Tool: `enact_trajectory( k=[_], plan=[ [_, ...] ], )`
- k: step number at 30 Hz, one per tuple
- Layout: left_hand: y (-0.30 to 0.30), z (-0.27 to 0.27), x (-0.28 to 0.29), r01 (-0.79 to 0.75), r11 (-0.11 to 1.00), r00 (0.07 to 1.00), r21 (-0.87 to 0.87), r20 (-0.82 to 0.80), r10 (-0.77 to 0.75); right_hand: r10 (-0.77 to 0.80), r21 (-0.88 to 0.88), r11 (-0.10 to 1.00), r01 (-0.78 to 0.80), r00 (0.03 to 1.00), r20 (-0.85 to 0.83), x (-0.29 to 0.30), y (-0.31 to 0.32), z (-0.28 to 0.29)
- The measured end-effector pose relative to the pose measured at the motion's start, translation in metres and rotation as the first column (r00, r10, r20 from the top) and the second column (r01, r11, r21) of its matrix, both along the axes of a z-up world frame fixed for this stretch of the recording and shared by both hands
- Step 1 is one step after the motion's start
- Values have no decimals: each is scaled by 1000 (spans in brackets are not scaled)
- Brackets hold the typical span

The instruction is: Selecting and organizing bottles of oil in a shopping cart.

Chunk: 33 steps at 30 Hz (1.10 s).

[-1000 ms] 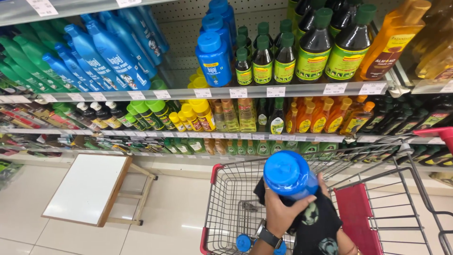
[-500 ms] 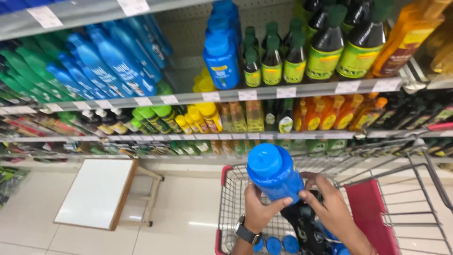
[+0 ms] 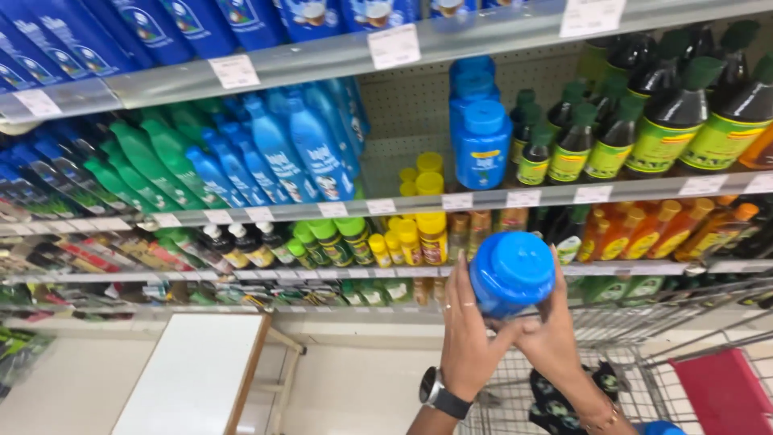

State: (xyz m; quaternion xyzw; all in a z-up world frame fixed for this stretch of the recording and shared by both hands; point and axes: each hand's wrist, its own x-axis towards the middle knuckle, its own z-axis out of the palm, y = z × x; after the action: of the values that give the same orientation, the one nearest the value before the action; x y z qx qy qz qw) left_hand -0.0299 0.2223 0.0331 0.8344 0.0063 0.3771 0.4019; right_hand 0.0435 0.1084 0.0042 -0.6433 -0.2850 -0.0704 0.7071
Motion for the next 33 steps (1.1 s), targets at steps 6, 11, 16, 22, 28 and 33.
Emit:
enact_trajectory(
  k=[6,11,16,22,28,33],
  plan=[
    [66,17,40,-179,980,979,-87,83,186,-207,-29,976,215,962,178,16,94,16],
    [121,56,94,30,973,992,-227,124,-2,-334,-25,936,352,906,259,51,151,57],
    [168,59,167,52,967,998,-251,44,-42,-435,-68,880,469,856,278,94,189,72],
    [209,28,237,46,969,999,-242,35,-38,-433,-173,842,512,831,350,132,209,63],
    [223,19,268,66,953,994,-297,-69,-91,-412,-208,822,530,807,423,146,217,48],
    [236,-23,325,-85,991,996,-107,-51,80,-411,-223,811,540,799,439,137,222,51]
  ],
)
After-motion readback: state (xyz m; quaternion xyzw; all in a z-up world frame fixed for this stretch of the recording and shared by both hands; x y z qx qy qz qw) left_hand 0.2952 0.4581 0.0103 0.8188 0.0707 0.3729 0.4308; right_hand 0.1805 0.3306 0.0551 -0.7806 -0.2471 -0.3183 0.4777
